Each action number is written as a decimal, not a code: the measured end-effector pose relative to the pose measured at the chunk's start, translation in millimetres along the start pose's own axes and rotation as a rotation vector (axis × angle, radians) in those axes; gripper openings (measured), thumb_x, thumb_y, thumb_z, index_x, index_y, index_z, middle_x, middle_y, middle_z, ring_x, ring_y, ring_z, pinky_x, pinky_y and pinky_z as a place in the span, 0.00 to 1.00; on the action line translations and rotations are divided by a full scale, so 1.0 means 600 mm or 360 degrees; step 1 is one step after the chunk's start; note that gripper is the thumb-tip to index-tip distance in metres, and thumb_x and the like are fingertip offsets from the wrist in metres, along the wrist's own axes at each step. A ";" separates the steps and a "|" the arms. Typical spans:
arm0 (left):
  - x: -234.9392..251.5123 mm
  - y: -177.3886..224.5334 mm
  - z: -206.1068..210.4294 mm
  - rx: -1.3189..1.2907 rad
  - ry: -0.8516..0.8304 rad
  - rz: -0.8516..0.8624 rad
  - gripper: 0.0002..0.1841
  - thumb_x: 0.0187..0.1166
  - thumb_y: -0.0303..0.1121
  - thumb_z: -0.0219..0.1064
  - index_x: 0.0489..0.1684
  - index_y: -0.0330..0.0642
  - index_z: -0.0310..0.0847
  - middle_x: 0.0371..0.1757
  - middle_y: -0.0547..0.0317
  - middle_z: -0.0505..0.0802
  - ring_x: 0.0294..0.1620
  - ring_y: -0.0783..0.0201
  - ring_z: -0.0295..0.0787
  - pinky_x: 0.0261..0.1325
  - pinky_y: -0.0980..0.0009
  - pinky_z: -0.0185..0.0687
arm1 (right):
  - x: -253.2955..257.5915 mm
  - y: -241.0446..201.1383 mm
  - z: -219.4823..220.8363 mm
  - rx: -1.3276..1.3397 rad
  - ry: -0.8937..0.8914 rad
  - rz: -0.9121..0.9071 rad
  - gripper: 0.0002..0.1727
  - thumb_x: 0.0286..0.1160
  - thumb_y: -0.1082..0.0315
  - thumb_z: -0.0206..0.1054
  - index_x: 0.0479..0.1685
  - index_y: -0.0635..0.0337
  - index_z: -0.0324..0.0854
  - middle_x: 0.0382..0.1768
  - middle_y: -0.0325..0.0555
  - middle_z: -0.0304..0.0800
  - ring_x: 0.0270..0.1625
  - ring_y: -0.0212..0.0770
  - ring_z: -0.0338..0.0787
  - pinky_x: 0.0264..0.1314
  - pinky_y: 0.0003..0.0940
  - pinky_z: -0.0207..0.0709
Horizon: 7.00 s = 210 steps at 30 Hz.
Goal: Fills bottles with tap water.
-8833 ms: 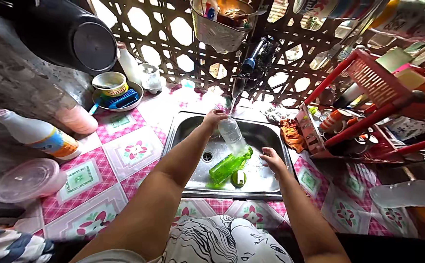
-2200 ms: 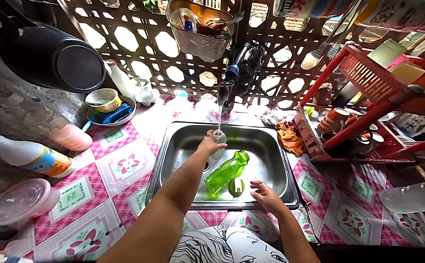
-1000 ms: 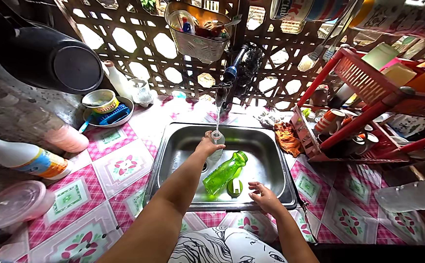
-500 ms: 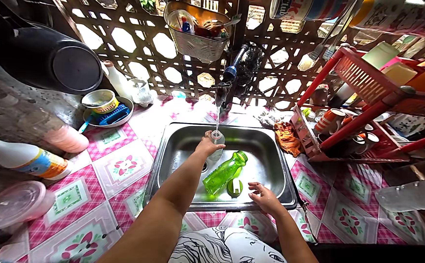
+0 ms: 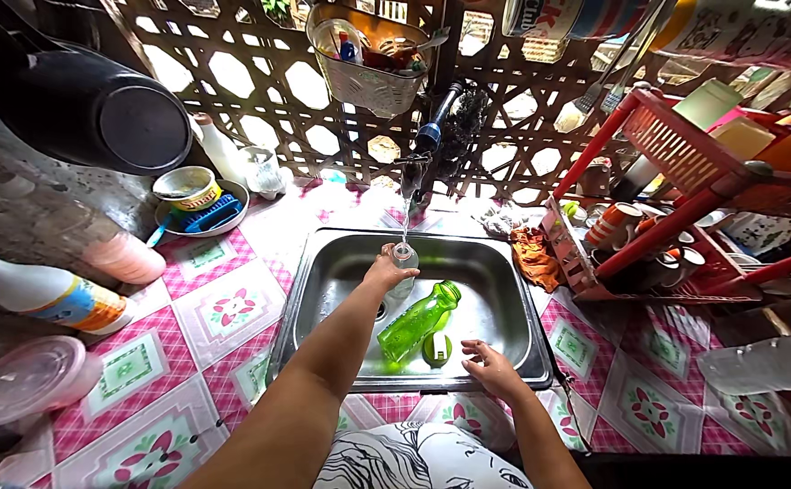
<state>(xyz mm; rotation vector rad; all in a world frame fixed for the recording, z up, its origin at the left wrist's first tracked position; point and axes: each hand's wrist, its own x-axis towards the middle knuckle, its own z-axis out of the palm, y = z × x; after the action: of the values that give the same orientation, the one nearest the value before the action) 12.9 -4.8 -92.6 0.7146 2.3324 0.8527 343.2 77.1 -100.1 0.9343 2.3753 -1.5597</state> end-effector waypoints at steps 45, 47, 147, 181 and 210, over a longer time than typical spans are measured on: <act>-0.003 0.005 -0.001 0.0068 0.0007 -0.0017 0.62 0.56 0.65 0.83 0.92 0.50 0.49 0.76 0.35 0.80 0.73 0.40 0.82 0.74 0.40 0.76 | 0.001 0.000 0.002 -0.0096 -0.0036 0.0025 0.30 0.83 0.62 0.66 0.84 0.60 0.69 0.76 0.55 0.80 0.66 0.46 0.88 0.71 0.44 0.80; -0.004 0.005 -0.001 0.0049 0.0012 -0.0006 0.62 0.56 0.65 0.83 0.92 0.50 0.49 0.76 0.33 0.80 0.72 0.38 0.82 0.73 0.39 0.77 | -0.001 -0.001 0.002 -0.0104 -0.0028 0.0027 0.30 0.84 0.62 0.66 0.84 0.60 0.69 0.75 0.56 0.80 0.66 0.47 0.88 0.71 0.45 0.80; -0.007 0.010 -0.005 0.0072 -0.0041 -0.0040 0.61 0.57 0.64 0.84 0.92 0.51 0.48 0.77 0.34 0.79 0.75 0.40 0.80 0.75 0.41 0.75 | 0.000 0.011 0.008 -0.0108 -0.0035 0.0059 0.29 0.83 0.62 0.66 0.83 0.58 0.70 0.73 0.54 0.82 0.64 0.45 0.89 0.71 0.45 0.80; -0.003 0.010 -0.001 0.0112 0.0010 -0.0048 0.61 0.55 0.65 0.83 0.92 0.52 0.50 0.74 0.35 0.82 0.72 0.40 0.83 0.73 0.39 0.76 | 0.001 0.009 0.008 -0.0189 -0.0035 0.0032 0.29 0.83 0.60 0.66 0.82 0.58 0.72 0.79 0.54 0.77 0.73 0.47 0.83 0.77 0.44 0.75; -0.002 0.006 0.001 0.0045 0.0011 -0.0013 0.62 0.53 0.62 0.86 0.92 0.51 0.51 0.75 0.36 0.82 0.73 0.41 0.82 0.74 0.40 0.76 | -0.003 0.001 0.010 -0.0223 -0.0061 0.0088 0.29 0.84 0.61 0.65 0.84 0.57 0.71 0.79 0.53 0.77 0.71 0.47 0.85 0.75 0.45 0.76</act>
<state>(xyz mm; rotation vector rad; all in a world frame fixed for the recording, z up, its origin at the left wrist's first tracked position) 15.1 -3.2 -90.1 0.7147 2.3565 0.8214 343.6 71.4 -102.4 0.9232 2.3757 -1.3590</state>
